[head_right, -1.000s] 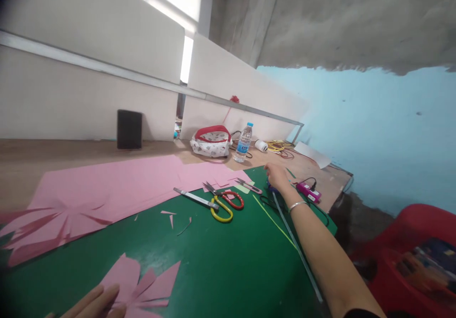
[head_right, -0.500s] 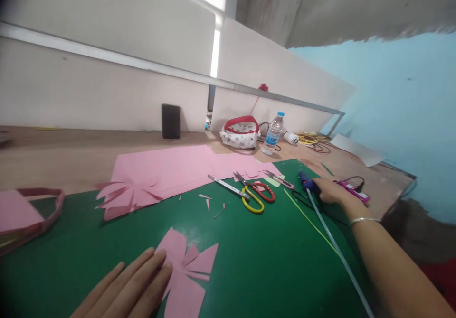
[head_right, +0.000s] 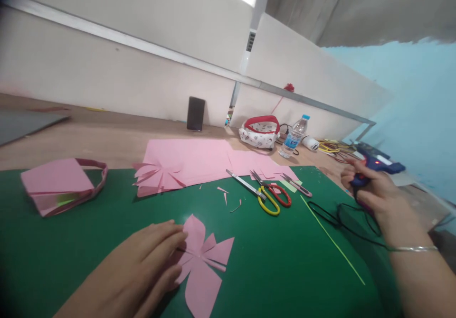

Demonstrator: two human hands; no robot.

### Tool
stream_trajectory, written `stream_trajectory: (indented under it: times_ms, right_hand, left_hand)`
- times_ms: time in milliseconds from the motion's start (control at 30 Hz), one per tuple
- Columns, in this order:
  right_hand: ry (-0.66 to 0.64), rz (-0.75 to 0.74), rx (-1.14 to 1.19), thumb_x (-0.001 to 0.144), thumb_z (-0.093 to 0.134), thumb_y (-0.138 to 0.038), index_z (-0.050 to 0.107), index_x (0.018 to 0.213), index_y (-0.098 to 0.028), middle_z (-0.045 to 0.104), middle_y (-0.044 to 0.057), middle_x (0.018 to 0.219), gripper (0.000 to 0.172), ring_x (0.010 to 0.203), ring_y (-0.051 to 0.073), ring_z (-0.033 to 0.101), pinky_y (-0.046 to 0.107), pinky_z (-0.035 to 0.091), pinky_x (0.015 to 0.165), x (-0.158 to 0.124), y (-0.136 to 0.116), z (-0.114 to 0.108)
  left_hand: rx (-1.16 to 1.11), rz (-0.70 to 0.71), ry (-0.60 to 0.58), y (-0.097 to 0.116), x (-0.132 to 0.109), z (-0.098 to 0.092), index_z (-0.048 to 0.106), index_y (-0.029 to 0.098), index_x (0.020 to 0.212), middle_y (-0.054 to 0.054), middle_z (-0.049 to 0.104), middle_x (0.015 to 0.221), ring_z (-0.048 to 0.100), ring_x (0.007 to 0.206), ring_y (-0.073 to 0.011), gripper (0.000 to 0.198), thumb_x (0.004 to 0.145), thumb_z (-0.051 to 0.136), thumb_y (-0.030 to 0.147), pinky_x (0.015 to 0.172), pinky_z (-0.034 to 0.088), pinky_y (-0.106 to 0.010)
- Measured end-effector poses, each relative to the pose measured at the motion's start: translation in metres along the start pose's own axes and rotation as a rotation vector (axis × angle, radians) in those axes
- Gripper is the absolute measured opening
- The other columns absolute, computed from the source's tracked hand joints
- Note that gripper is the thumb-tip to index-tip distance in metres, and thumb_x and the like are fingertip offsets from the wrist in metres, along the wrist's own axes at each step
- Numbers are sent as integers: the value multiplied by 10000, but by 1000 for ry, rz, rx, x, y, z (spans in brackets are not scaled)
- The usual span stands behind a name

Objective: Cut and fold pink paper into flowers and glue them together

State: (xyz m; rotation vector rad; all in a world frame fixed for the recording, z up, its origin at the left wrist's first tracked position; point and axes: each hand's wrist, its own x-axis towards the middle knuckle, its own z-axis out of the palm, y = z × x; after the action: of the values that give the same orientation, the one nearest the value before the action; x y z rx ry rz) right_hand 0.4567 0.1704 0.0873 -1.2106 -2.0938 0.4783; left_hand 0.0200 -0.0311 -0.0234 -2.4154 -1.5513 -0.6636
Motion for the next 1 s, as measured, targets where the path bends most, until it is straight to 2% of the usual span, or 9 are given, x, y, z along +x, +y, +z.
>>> stream_trajectory:
  times_ms: [67, 100, 167, 233, 333, 467, 600, 800, 1000]
  right_hand:
    - [2, 28, 133, 952, 239, -494, 604, 835, -320, 448, 21, 585, 421, 472, 136, 442, 294, 357, 422, 6, -33, 10]
    - [13, 115, 357, 938, 286, -510, 598, 829, -321, 402, 9, 580, 382, 457, 133, 395, 296, 325, 410, 8, -50, 19]
    - [14, 194, 708, 911, 400, -503, 594, 852, -312, 356, -14, 590, 279, 448, 119, 352, 270, 293, 384, 10, -84, 47]
    - [-62, 216, 874, 849, 554, -454, 580, 788, -272, 367, -28, 594, 194, 463, 103, 379, 241, 312, 386, 11, -111, 82]
    - [-118, 167, 863, 794, 636, -418, 572, 868, -234, 508, -18, 630, 208, 530, 129, 498, 250, 406, 441, 7, -133, 133]
    - [-199, 151, 714, 847, 591, -359, 515, 1024, -180, 620, 6, 680, 263, 608, 149, 598, 281, 493, 576, -4, -132, 174]
    - [-304, 190, 720, 844, 588, -365, 481, 1047, -165, 654, 26, 725, 303, 672, 170, 638, 303, 513, 627, -14, -125, 184]
    - [-551, 289, 768, 806, 635, -325, 506, 1016, -183, 674, 17, 752, 285, 677, 173, 654, 332, 536, 684, -22, -131, 190]
    - [-636, 324, 602, 725, 663, -203, 565, 924, -177, 683, 16, 818, 223, 719, 169, 634, 306, 512, 710, -18, -142, 190]
  left_hand:
    - [-69, -114, -15, -7, 5, -3, 620, 150, 1118, -125, 671, 1133, 622, 1014, -281, 375, 872, 406, 334, 828, 526, -453]
    - [-102, -180, -38, -11, 8, -5, 617, 142, 1124, -135, 660, 1146, 617, 1021, -287, 386, 871, 404, 342, 823, 527, -457]
    - [-184, -307, -110, -18, 16, -8, 611, 140, 1130, -137, 639, 1166, 595, 1047, -288, 398, 865, 402, 351, 862, 502, -462]
    - [-256, -404, -188, -24, 26, -13, 615, 147, 1116, -122, 631, 1162, 576, 1059, -275, 374, 856, 414, 325, 901, 471, -442]
    - [-292, -477, -254, -28, 41, -17, 630, 141, 1088, -114, 661, 1044, 592, 976, -269, 342, 835, 442, 275, 852, 472, -423]
    - [-279, -376, -297, -27, 60, -13, 636, 180, 1091, -90, 645, 948, 587, 893, -248, 322, 814, 480, 231, 784, 465, -384]
    - [-266, -282, -367, -24, 70, -6, 673, 235, 982, -49, 599, 858, 577, 804, -214, 257, 804, 488, 226, 703, 451, -334]
    - [-259, -259, -378, -19, 72, -5, 635, 193, 747, -27, 570, 819, 559, 760, -178, 170, 800, 474, 180, 660, 423, -290]
    - [-221, -279, -369, -13, 70, -8, 529, 192, 664, -13, 564, 708, 535, 678, -177, 176, 819, 446, 209, 602, 391, -291]
